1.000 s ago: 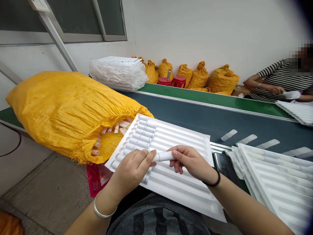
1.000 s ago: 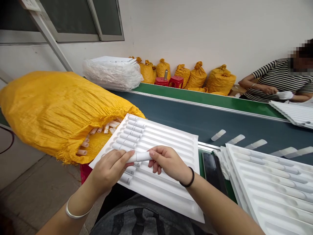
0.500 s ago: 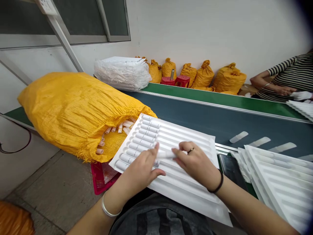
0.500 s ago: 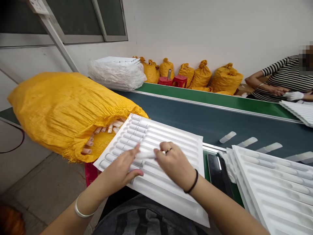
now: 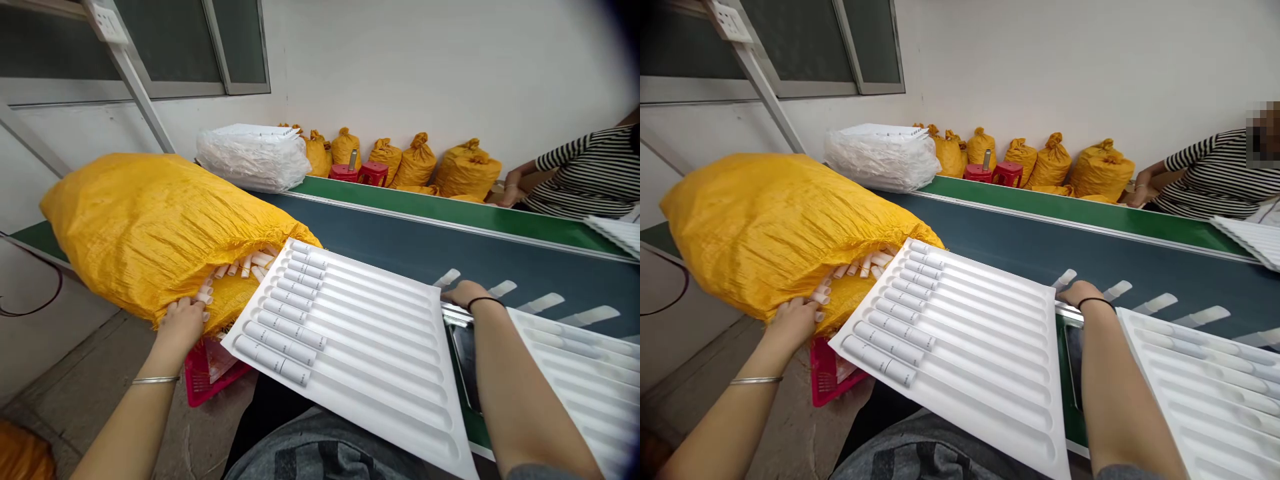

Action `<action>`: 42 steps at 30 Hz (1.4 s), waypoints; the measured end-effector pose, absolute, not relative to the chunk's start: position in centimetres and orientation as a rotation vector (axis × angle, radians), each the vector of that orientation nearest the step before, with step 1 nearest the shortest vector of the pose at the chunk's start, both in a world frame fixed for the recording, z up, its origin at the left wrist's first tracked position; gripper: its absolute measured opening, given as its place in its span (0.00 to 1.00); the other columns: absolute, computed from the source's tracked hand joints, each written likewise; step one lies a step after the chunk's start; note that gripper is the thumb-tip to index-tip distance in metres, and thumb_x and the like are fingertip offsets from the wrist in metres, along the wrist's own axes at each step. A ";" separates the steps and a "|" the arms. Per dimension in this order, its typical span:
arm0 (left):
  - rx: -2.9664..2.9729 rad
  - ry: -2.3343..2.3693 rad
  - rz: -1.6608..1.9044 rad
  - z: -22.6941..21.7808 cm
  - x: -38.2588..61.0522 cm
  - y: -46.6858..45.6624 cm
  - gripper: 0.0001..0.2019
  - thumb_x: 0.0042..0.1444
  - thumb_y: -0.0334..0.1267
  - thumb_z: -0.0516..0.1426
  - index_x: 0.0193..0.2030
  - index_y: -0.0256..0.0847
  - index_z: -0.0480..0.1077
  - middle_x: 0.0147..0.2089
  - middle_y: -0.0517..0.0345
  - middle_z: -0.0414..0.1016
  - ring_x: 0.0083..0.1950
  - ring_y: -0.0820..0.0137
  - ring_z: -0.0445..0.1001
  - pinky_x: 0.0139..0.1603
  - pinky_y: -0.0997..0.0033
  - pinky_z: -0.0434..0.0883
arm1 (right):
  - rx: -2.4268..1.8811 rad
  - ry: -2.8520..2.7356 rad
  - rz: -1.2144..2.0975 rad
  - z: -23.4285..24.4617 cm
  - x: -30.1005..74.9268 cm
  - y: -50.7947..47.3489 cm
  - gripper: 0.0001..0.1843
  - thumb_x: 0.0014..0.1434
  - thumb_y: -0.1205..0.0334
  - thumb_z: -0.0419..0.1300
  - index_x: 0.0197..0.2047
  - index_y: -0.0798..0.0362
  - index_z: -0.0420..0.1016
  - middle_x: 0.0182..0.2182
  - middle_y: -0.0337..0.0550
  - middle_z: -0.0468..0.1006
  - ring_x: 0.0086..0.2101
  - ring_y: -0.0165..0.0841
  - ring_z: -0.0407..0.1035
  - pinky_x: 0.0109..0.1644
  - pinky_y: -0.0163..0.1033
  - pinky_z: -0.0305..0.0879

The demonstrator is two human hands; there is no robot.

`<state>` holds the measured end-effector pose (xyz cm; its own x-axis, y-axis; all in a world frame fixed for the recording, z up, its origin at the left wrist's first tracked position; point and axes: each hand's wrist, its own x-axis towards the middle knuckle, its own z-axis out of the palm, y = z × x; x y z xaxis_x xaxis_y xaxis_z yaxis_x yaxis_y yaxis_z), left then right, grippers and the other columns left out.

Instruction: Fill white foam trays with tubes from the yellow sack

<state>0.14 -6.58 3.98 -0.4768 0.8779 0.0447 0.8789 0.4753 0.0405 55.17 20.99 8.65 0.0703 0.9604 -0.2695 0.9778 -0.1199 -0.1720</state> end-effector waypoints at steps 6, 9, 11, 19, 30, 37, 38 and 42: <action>-1.752 -2.465 -0.457 5.1 4.2 -4.7 0.20 0.62 0.45 0.47 0.51 0.36 0.70 0.53 0.42 0.74 0.56 0.55 0.69 0.58 0.58 0.63 | 1.584 2.672 -0.676 10.7 45.1 10.9 0.17 0.64 0.57 0.51 0.39 0.53 0.80 0.33 0.48 0.80 0.32 0.35 0.74 0.35 0.36 0.67; -1.855 -2.175 -0.971 6.7 8.8 -4.2 0.15 0.61 0.44 0.52 0.51 0.40 0.70 0.50 0.50 0.76 0.53 0.61 0.72 0.57 0.62 0.65 | 1.010 2.949 -0.698 8.5 38.5 5.3 0.15 0.64 0.60 0.54 0.50 0.53 0.76 0.43 0.49 0.77 0.42 0.37 0.73 0.46 0.38 0.69; -1.962 -1.981 -1.247 7.8 11.7 -4.4 0.12 0.60 0.39 0.56 0.50 0.42 0.71 0.48 0.53 0.77 0.52 0.64 0.73 0.56 0.65 0.66 | 0.846 3.002 -0.504 7.3 36.1 3.3 0.14 0.60 0.61 0.59 0.46 0.59 0.77 0.40 0.54 0.77 0.41 0.42 0.72 0.46 0.44 0.69; -2.316 -1.904 -1.584 8.9 16.0 -6.3 0.17 0.61 0.34 0.55 0.57 0.46 0.66 0.52 0.52 0.73 0.54 0.64 0.70 0.56 0.64 0.66 | 1.041 3.397 -0.838 10.3 38.6 4.0 0.15 0.58 0.64 0.57 0.49 0.55 0.74 0.38 0.47 0.79 0.37 0.34 0.73 0.43 0.39 0.71; -1.311 -1.732 -3.474 9.5 20.0 -5.7 0.15 0.46 0.35 0.68 0.37 0.43 0.66 0.38 0.64 0.76 0.40 0.76 0.75 0.44 0.75 0.72 | 0.767 3.535 -1.188 12.2 41.1 4.0 0.21 0.62 0.65 0.56 0.58 0.47 0.66 0.45 0.47 0.76 0.42 0.35 0.72 0.46 0.41 0.72; -1.311 -1.909 -3.490 9.8 20.1 -6.1 0.17 0.46 0.34 0.68 0.35 0.41 0.63 0.33 0.67 0.73 0.35 0.78 0.74 0.39 0.77 0.73 | 0.553 3.587 -1.095 13.3 41.4 4.5 0.23 0.64 0.71 0.52 0.61 0.47 0.65 0.45 0.49 0.71 0.45 0.35 0.69 0.48 0.42 0.70; -1.335 -1.922 -3.489 9.8 20.2 -6.2 0.17 0.46 0.35 0.68 0.35 0.41 0.61 0.33 0.67 0.74 0.34 0.78 0.74 0.39 0.77 0.72 | 0.520 3.588 -1.099 13.4 41.4 4.5 0.23 0.64 0.71 0.51 0.61 0.47 0.65 0.45 0.49 0.70 0.45 0.34 0.69 0.47 0.41 0.70; -1.604 -2.305 -3.150 10.0 20.5 -6.6 0.17 0.51 0.40 0.65 0.35 0.42 0.58 0.31 0.64 0.74 0.33 0.75 0.74 0.37 0.76 0.69 | 0.490 3.642 -0.870 13.5 41.2 4.4 0.22 0.65 0.71 0.50 0.60 0.47 0.65 0.44 0.49 0.71 0.45 0.35 0.69 0.46 0.42 0.70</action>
